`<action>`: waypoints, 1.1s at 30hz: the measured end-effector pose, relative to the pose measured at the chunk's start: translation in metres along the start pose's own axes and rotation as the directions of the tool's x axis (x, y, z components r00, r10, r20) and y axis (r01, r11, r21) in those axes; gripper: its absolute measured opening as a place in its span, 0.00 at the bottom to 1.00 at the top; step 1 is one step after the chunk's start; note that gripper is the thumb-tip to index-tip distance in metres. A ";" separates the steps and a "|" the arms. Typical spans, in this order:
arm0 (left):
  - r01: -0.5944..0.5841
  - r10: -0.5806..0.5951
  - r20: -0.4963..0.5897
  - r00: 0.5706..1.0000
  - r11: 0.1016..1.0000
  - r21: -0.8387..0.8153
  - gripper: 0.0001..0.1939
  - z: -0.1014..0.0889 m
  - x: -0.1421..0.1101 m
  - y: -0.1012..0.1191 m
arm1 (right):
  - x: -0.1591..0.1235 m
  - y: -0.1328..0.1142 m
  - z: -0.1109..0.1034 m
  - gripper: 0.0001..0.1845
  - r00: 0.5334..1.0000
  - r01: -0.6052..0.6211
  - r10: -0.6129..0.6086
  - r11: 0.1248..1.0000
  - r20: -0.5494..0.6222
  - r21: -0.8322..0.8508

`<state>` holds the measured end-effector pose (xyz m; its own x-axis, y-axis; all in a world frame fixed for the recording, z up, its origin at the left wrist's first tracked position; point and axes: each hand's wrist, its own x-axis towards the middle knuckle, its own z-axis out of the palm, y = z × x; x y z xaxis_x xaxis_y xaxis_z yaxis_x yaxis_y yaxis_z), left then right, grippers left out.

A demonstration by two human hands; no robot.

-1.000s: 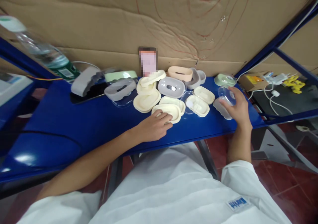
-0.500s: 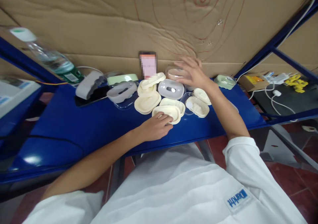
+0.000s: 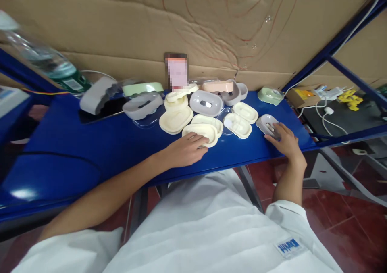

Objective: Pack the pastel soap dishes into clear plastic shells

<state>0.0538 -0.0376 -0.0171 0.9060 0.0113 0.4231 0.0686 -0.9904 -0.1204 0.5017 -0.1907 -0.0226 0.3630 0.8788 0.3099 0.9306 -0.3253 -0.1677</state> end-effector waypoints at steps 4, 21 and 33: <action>0.026 -0.025 -0.046 0.999 1.000 0.001 0.09 0.003 0.000 -0.002 | -0.022 0.001 0.015 0.23 0.979 0.152 -0.133 0.981 -0.157 0.119; 0.401 -0.728 -0.130 0.673 0.507 -0.763 0.53 0.005 -0.007 -0.030 | 0.028 -0.240 0.009 0.21 0.690 0.598 -0.700 0.407 -0.185 0.691; 0.319 -0.818 -0.145 0.557 0.372 -0.872 0.52 0.002 -0.016 -0.073 | 0.117 -0.273 0.026 0.40 0.787 0.490 -0.596 0.447 -0.160 0.748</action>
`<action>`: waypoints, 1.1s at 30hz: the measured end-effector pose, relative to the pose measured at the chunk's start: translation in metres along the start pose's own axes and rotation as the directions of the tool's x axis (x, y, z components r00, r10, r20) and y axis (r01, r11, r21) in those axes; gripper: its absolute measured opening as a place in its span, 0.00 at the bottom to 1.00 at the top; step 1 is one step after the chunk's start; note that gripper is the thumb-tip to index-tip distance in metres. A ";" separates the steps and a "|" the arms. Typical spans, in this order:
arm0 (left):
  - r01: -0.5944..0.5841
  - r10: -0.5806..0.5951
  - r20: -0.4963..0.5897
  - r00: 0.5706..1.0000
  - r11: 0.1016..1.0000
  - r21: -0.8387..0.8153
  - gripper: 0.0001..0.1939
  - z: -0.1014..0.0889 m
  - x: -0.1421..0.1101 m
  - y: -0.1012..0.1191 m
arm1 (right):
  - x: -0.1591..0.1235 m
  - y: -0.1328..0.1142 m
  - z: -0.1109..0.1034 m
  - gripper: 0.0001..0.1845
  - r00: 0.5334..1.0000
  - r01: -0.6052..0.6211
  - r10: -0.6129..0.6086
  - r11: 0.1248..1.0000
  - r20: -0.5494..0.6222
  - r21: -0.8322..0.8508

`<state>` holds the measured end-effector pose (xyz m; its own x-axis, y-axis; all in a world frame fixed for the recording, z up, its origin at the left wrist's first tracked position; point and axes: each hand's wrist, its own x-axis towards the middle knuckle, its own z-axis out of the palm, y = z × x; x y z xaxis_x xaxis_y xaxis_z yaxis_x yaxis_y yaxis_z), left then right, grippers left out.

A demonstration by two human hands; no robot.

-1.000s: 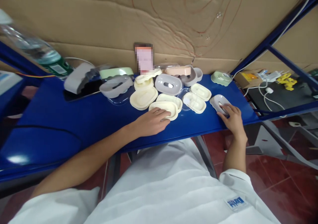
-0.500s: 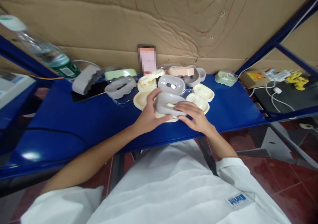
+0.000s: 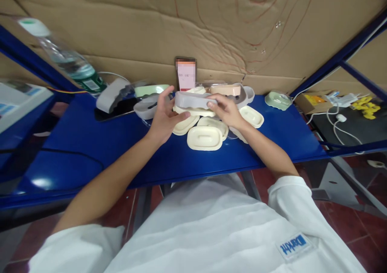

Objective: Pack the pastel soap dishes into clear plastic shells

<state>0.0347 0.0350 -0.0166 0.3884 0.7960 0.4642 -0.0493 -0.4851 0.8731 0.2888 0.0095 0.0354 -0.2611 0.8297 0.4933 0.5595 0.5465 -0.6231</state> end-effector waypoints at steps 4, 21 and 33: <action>-0.010 0.011 -0.060 0.998 1.000 0.018 0.51 -0.017 0.011 -0.003 | 0.023 0.024 -0.024 0.43 0.993 -0.054 0.051 0.998 -0.106 -0.027; 0.083 0.165 -0.234 0.958 0.623 0.778 0.43 -0.095 0.023 -0.016 | 0.020 0.097 -0.152 0.28 0.969 -0.247 0.229 0.876 -0.093 -0.415; 0.166 0.035 -0.211 0.977 0.497 0.852 0.45 -0.067 0.016 -0.013 | -0.116 0.176 -0.210 0.39 0.706 -0.701 0.531 0.427 -0.469 -0.572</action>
<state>-0.0200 0.0777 -0.0105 0.1835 0.8372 0.5152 0.8241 -0.4168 0.3837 0.5823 -0.0140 -0.0037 0.4817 0.8229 0.3014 0.8713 -0.4131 -0.2648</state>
